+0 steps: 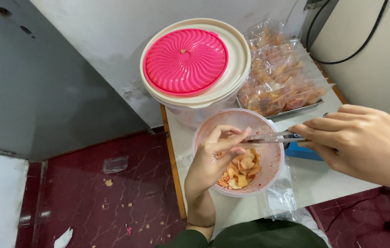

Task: Filling small plastic bags with chips using tongs and sealing them with a manual heat sealer.

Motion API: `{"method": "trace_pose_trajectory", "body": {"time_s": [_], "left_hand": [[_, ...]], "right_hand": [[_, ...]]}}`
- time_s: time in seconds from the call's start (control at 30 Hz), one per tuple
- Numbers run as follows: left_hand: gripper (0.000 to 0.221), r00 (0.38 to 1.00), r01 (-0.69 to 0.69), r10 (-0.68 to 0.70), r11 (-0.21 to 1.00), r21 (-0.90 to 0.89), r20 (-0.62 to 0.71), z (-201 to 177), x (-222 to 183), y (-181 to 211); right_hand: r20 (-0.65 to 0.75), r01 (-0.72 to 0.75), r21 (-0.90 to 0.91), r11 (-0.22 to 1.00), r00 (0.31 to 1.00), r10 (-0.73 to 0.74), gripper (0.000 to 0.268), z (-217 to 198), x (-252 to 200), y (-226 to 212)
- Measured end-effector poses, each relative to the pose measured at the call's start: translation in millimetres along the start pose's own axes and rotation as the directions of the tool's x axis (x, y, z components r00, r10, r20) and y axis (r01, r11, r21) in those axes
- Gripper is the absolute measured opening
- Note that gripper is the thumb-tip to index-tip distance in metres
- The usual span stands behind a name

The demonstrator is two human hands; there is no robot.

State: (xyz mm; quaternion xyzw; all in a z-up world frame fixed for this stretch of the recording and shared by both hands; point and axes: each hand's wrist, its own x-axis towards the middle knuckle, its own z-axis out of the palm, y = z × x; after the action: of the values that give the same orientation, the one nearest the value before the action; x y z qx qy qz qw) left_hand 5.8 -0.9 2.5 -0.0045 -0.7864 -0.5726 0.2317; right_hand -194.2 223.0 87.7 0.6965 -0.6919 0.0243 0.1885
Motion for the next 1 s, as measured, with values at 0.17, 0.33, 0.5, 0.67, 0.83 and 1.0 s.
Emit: {"method": "trace_pose_trajectory", "body": {"time_s": [0.17, 0.33, 0.5, 0.67, 0.83, 1.0], "left_hand": [[0.062, 0.994, -0.111, 0.111, 0.993, 0.038, 0.001, 0.0, 2.8, -13.3], [0.027, 0.983, 0.022, -0.021, 1.0, 0.006, -0.182, -0.9, 5.2, -10.9], [0.011, 0.879, -0.012, -0.076, 0.983, -0.183, -0.47, -1.3, 9.6, 4.3], [0.018, 0.866, -0.031, -0.122, 0.955, -0.295, -0.486, -2.0, 9.9, 2.5], [0.032, 0.834, 0.068, -0.243, 0.936, -0.346, -0.496, -2.3, 8.9, 1.6], [0.024, 0.802, -0.051, -0.1, 0.971, -0.234, -0.589, 1.4, 9.3, -5.5]], "right_hand": [[0.03, -0.073, -0.043, 0.996, 0.997, 0.075, 0.039, -11.4, -6.7, 4.9], [-0.018, -0.166, -0.064, 0.984, 0.986, 0.165, 0.034, -17.2, -16.8, 7.0], [-0.084, -0.275, 0.068, 0.959, 0.956, 0.28, 0.035, -14.3, -28.0, 1.4], [0.014, -0.26, 0.061, 0.964, 0.966, 0.26, 0.046, -8.4, -33.9, 1.2], [0.124, -0.259, 0.075, 0.963, 0.961, 0.248, 0.048, 10.0, -43.5, 0.8], [0.025, -0.277, 0.175, 0.945, 0.961, 0.277, 0.044, 0.3, -36.9, -3.3]]}}
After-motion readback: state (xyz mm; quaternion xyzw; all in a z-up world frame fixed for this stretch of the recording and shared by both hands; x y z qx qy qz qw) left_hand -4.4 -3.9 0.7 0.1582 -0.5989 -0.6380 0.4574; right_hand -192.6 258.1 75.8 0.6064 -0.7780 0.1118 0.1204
